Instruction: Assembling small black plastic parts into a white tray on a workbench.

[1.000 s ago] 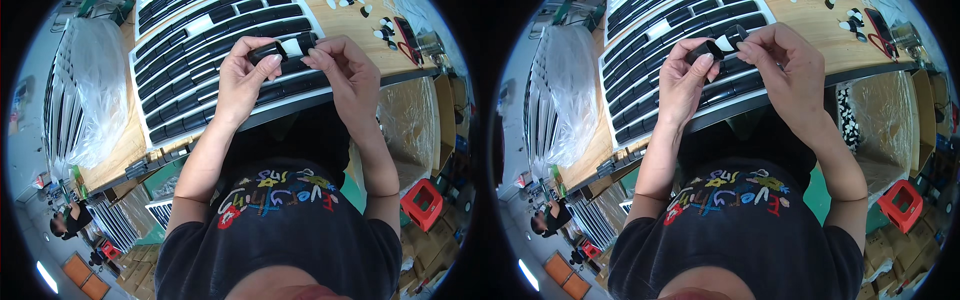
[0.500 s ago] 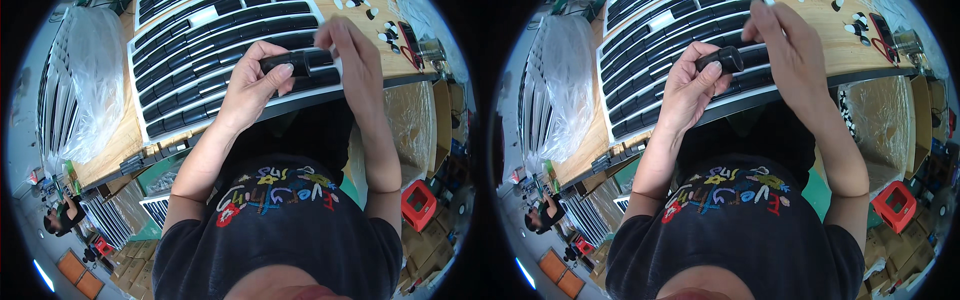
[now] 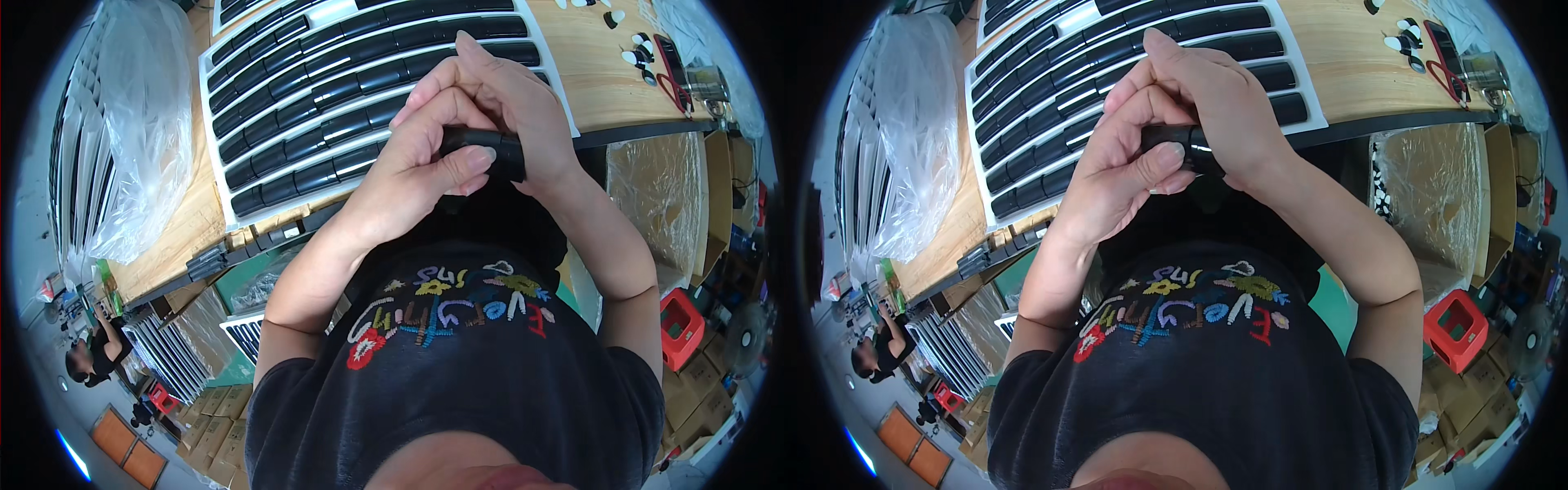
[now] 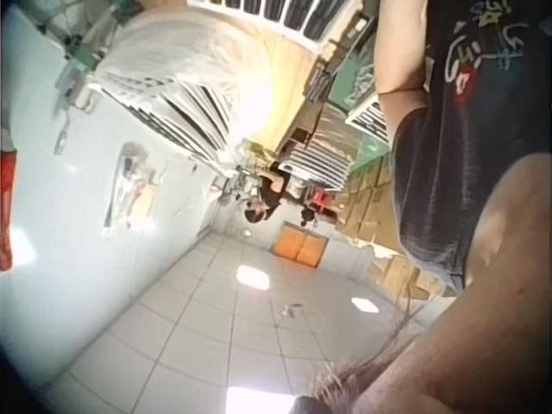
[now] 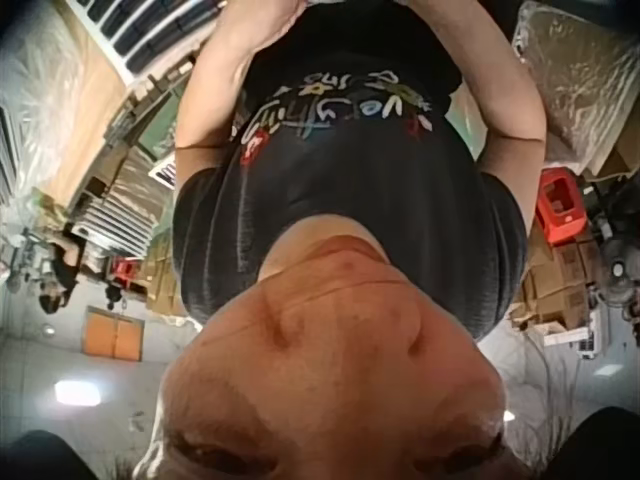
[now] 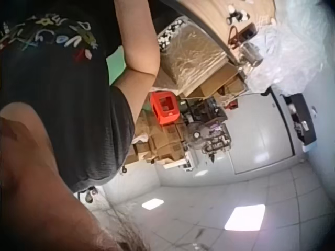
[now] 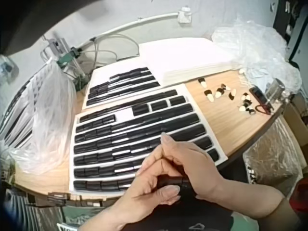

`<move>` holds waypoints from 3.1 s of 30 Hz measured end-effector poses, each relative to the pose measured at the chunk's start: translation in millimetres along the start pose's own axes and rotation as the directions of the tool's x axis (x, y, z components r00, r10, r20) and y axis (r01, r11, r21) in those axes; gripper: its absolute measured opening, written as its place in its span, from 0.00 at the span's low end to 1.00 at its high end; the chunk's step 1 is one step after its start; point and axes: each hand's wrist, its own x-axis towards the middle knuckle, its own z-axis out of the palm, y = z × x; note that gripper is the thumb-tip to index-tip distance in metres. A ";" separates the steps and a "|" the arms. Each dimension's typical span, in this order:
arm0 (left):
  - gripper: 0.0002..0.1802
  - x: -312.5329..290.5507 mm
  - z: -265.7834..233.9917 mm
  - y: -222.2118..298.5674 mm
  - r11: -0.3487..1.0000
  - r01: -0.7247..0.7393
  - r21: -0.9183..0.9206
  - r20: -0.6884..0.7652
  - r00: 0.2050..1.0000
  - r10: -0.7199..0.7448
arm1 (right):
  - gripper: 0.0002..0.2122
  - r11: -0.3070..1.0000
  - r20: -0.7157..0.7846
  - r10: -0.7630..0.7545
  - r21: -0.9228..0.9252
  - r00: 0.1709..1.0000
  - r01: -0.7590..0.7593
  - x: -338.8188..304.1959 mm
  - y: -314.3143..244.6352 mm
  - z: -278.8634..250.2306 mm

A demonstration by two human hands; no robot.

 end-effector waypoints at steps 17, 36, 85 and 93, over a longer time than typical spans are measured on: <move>0.08 1.8 -69.6 10.9 0.986 -0.132 0.101 -0.412 0.897 0.163 | 0.18 0.834 -0.220 -0.412 -0.482 0.884 0.269 65.2 28.3 24.8; 0.11 44.5 -230.1 88.8 -0.433 0.021 0.901 0.130 0.940 0.315 | 0.10 0.416 -0.226 -0.458 -0.909 0.860 -0.018 169.3 17.3 -14.6; 0.11 255.6 -1.0 -65.8 -0.265 -0.160 0.951 0.239 0.922 0.303 | 0.19 0.813 -0.428 -0.471 -0.550 0.771 0.191 -41.6 13.0 -217.5; 0.11 249.5 -7.3 -68.0 -0.144 -0.165 0.976 0.202 0.932 0.301 | 0.15 0.575 -0.259 -0.589 -0.800 0.765 0.172 -21.5 11.9 -215.4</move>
